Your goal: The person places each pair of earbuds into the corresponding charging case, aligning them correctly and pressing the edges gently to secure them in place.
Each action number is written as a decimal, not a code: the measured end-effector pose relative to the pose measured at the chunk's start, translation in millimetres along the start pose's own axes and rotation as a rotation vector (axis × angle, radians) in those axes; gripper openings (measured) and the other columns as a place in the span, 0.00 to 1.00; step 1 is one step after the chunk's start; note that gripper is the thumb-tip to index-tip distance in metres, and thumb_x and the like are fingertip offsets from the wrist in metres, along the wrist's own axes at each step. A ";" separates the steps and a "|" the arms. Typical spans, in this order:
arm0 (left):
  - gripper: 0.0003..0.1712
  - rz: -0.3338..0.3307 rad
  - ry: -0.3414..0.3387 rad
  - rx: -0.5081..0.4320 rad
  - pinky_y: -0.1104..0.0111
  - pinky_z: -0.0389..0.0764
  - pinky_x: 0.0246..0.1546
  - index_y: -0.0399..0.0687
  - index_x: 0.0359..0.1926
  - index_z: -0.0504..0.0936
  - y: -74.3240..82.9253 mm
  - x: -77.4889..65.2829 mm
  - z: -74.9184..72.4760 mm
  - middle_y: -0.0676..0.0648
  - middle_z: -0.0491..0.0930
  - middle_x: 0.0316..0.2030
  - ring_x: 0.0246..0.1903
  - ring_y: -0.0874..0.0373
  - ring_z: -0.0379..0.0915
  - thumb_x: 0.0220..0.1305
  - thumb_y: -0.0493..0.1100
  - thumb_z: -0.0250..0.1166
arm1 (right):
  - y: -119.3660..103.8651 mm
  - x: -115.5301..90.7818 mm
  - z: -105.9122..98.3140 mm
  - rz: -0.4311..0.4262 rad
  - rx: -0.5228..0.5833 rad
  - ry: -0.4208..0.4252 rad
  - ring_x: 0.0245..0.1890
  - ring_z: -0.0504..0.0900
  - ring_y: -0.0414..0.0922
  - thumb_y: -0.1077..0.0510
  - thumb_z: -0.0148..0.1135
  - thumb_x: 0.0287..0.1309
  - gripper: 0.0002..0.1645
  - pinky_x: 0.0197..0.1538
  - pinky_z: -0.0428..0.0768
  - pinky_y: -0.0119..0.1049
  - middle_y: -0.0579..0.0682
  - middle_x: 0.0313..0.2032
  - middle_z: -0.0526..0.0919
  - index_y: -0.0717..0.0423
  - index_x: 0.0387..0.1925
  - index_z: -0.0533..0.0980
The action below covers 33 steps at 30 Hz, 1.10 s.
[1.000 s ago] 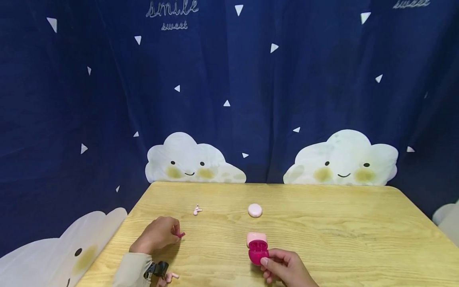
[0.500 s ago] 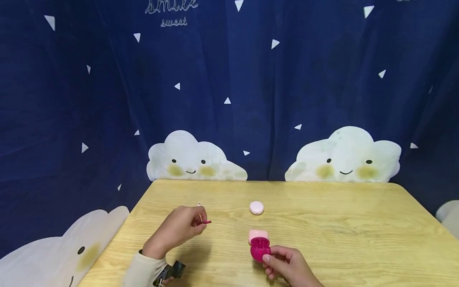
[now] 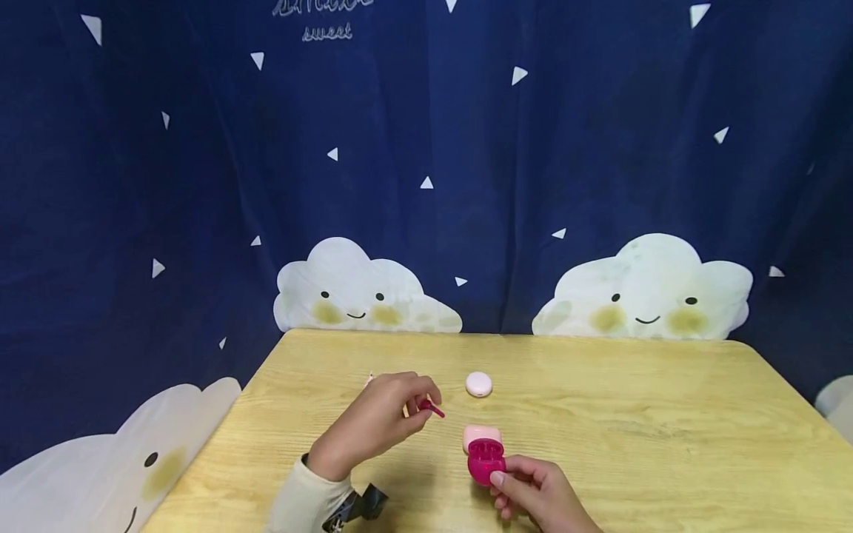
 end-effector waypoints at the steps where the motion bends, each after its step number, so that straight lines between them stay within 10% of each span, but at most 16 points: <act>1: 0.09 0.005 -0.004 -0.016 0.76 0.74 0.27 0.54 0.36 0.80 1.7 1.6 3.3 0.61 0.76 0.25 0.25 0.70 0.70 0.58 0.35 0.67 | -0.3 -0.2 -0.1 -0.003 -0.006 0.000 0.29 0.82 0.40 0.59 0.60 0.64 0.20 0.34 0.83 0.32 0.59 0.34 0.83 0.74 0.48 0.75; 33: 0.05 0.100 -0.137 -0.035 0.83 0.69 0.24 0.53 0.33 0.82 20.7 12.6 63.3 0.63 0.74 0.21 0.21 0.74 0.67 0.59 0.38 0.70 | -5.2 -1.5 1.9 -0.033 -0.012 -0.047 0.30 0.82 0.39 0.61 0.56 0.66 0.20 0.35 0.83 0.32 0.55 0.34 0.82 0.77 0.50 0.73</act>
Point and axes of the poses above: each hand's wrist, its own x-axis towards the middle knuckle, its own z-axis out of the palm, y = z × x, the point moved 7 cm from there along x, towards the middle knuckle
